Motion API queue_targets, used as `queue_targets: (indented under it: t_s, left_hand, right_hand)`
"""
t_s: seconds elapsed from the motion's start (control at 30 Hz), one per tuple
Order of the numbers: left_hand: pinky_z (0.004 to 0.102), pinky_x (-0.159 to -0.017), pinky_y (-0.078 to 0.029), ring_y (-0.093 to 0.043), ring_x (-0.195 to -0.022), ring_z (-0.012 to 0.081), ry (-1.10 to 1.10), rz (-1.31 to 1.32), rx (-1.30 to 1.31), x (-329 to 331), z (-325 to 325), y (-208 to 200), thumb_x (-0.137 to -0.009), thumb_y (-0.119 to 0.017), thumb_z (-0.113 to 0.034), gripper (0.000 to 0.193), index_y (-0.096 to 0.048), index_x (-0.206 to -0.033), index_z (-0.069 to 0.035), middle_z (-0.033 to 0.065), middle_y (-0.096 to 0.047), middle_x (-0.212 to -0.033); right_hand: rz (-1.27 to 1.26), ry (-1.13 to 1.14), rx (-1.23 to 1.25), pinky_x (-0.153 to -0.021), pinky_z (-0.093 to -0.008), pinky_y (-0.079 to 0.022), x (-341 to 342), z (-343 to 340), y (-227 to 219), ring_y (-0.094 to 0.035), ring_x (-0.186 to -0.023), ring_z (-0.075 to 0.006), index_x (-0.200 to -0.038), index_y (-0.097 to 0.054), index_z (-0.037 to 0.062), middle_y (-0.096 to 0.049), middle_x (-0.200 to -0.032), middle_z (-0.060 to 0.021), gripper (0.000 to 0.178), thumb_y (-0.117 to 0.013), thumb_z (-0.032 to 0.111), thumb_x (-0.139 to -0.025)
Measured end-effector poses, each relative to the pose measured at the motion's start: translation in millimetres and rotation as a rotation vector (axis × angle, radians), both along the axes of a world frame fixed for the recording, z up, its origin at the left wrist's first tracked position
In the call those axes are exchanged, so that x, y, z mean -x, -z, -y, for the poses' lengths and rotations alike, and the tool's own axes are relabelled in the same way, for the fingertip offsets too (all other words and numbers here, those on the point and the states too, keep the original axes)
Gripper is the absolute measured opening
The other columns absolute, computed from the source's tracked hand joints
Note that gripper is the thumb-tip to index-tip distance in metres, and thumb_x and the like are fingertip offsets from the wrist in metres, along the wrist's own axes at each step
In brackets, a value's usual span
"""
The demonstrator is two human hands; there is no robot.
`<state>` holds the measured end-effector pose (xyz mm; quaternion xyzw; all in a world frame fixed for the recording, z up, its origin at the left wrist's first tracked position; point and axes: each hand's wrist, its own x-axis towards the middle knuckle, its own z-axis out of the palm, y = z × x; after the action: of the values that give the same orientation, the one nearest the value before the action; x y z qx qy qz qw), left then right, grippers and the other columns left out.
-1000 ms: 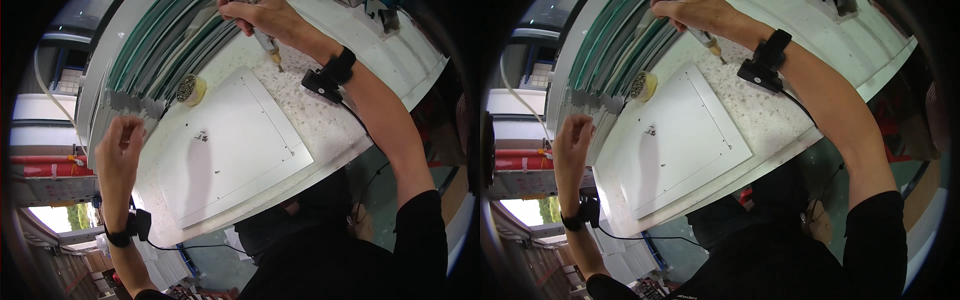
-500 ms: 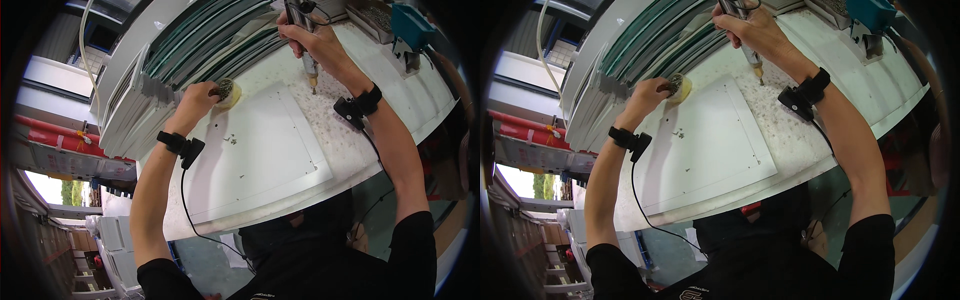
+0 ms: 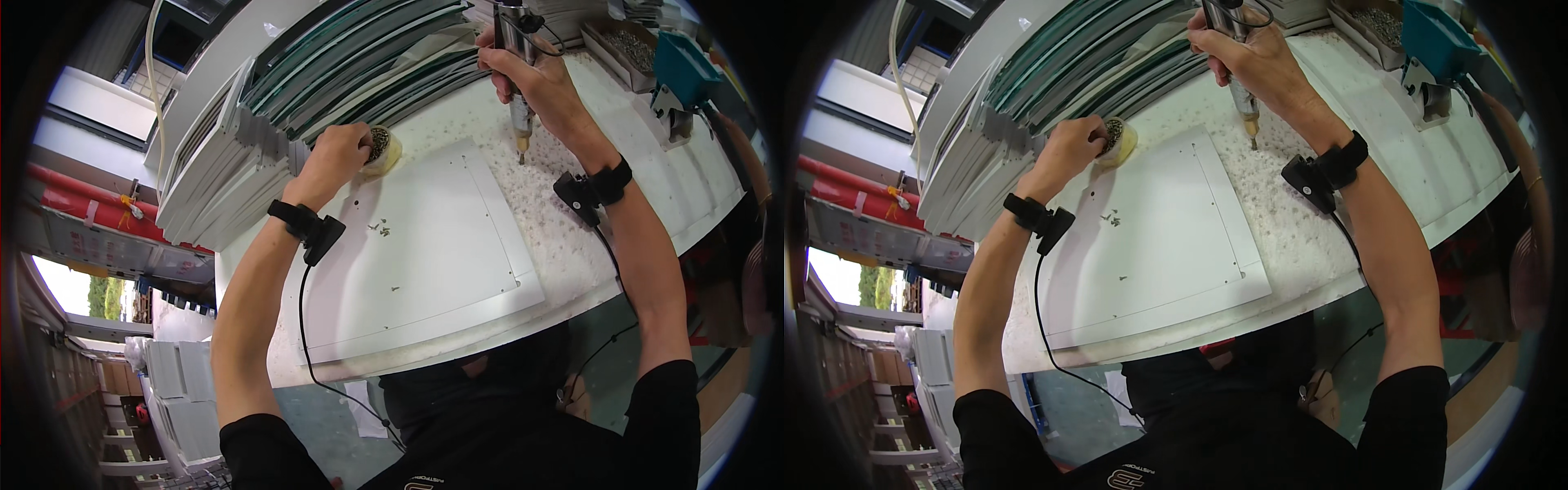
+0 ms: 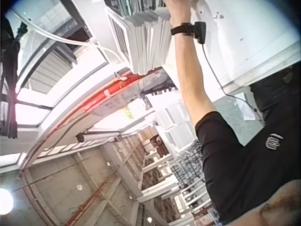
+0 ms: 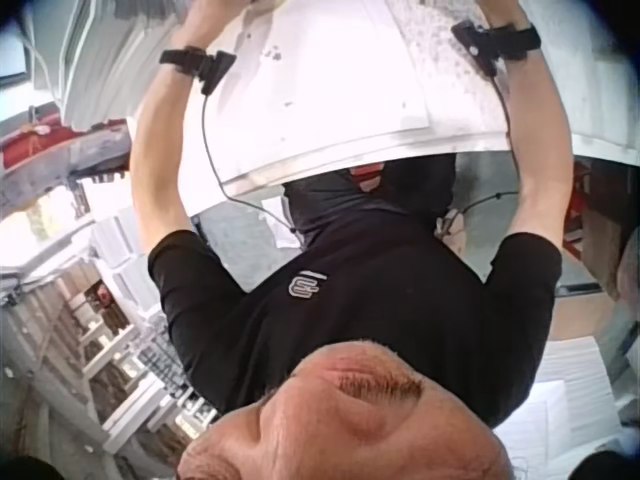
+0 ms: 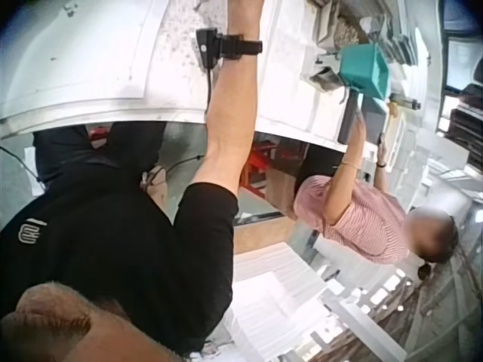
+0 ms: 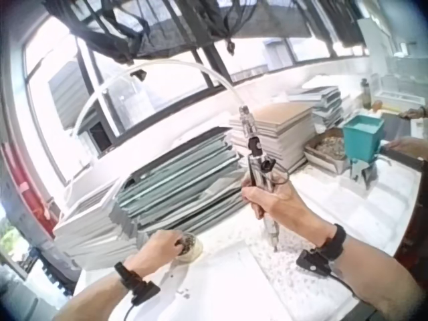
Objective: The person uses a pneumatic screwdriver to fasten screws into a white rectangular frame on a workbench. They then move the frame aside, pick up a dark glass pane, and place it into the frame. The person applies a white substance from a container onto the glass surface and places a white cover panel over the assembly. Finally, they secure the cover panel with screws using the pneumatic tool.
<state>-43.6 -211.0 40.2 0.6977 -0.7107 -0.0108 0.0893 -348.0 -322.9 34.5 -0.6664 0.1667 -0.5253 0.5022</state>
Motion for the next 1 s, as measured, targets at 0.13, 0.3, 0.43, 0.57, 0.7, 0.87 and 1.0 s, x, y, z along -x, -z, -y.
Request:
queue_targets:
  t_s: [0.13, 0.3, 0.43, 0.57, 0.7, 0.87, 1.0]
  left_hand:
    - [0.0417, -0.074, -0.053, -0.067, -0.077, 0.0359, -0.026, 0.012, 0.001, -10.8, 3.0, 5.5, -0.087, -0.067, -0.009, 0.017, -0.07, -0.101, 0.001, 0.0205, -0.071, -0.086]
    - [0.0351, -0.072, -0.054, -0.068, -0.073, 0.0247, -0.066, -0.146, -0.01, -6.0, -18.2, -14.1, -0.089, -0.068, -0.009, 0.016, -0.068, -0.1, 0.003, 0.0168, -0.072, -0.084]
    - [0.03, -0.074, -0.055, -0.068, -0.076, 0.0169, -0.04, -0.252, -0.044, 26.2, -65.6, -18.0, -0.092, -0.068, -0.005, 0.011, -0.066, -0.098, 0.005, 0.0135, -0.072, -0.085]
    - [0.0291, -0.075, -0.055, -0.07, -0.079, 0.018, -0.037, -0.306, -0.01, 39.7, -119.4, -2.7, -0.092, -0.068, -0.002, 0.009, -0.066, -0.098, 0.004, 0.0132, -0.073, -0.088]
    - [0.0277, -0.075, -0.055, -0.07, -0.08, 0.0164, -0.097, -0.448, 0.018, 39.2, -138.2, 13.7, -0.093, -0.069, 0.0, 0.007, -0.066, -0.098, 0.004, 0.0118, -0.074, -0.089]
    - [0.0331, -0.07, -0.054, -0.069, -0.073, 0.0223, -0.133, -0.546, 0.144, 23.5, -148.0, 34.0, -0.096, -0.068, -0.004, 0.01, -0.066, -0.104, 0.002, 0.0147, -0.073, -0.085]
    - [0.034, -0.071, -0.053, -0.069, -0.077, 0.0235, -0.28, -0.583, 0.118, 19.1, -155.4, 29.8, -0.097, -0.066, -0.005, 0.01, -0.066, -0.105, 0.0, 0.0145, -0.072, -0.088]
  right_hand:
    - [0.019, -0.012, 0.011, -0.059, -0.0249, -0.048, -1.5, 2.5, 2.1, -0.056, -0.066, -0.0045, -0.116, -0.065, 0.0054, -0.065, -0.09, -0.0037, 0.024, -0.065, 0.023, -0.099]
    - [0.01, -0.015, 0.004, -0.059, -0.0255, -0.049, -7.6, -2.3, 2.9, -0.056, -0.065, -0.005, -0.115, -0.066, 0.0061, -0.065, -0.089, -0.0034, 0.024, -0.066, 0.023, -0.098]
    - [0.002, 0.012, 0.009, -0.06, -0.0256, -0.049, -0.2, 5.9, 5.0, -0.056, -0.066, -0.0052, -0.115, -0.067, 0.0065, -0.064, -0.088, -0.0026, 0.024, -0.067, 0.023, -0.097]
    - [0.015, -0.007, -0.012, -0.061, -0.0255, -0.049, -3.0, 5.5, 7.2, -0.056, -0.067, -0.0051, -0.116, -0.067, 0.0069, -0.064, -0.09, -0.0021, 0.025, -0.068, 0.023, -0.097]
    - [0.006, -0.005, -0.021, -0.061, -0.0255, -0.048, -3.3, 8.4, 7.1, -0.056, -0.067, -0.0051, -0.117, -0.067, 0.007, -0.064, -0.091, -0.0029, 0.025, -0.068, 0.023, -0.097]
    - [0.017, -0.013, -0.053, -0.062, -0.0266, -0.048, -6.9, 5.3, 8.4, -0.055, -0.067, -0.0054, -0.116, -0.066, 0.0071, -0.064, -0.093, -0.0042, 0.026, -0.069, 0.024, -0.097]
    - [0.017, -0.004, -0.086, -0.062, -0.0273, -0.048, -6.8, 2.1, 5.0, -0.055, -0.067, -0.0064, -0.114, -0.066, 0.0074, -0.063, -0.093, -0.0045, 0.025, -0.07, 0.024, -0.096]
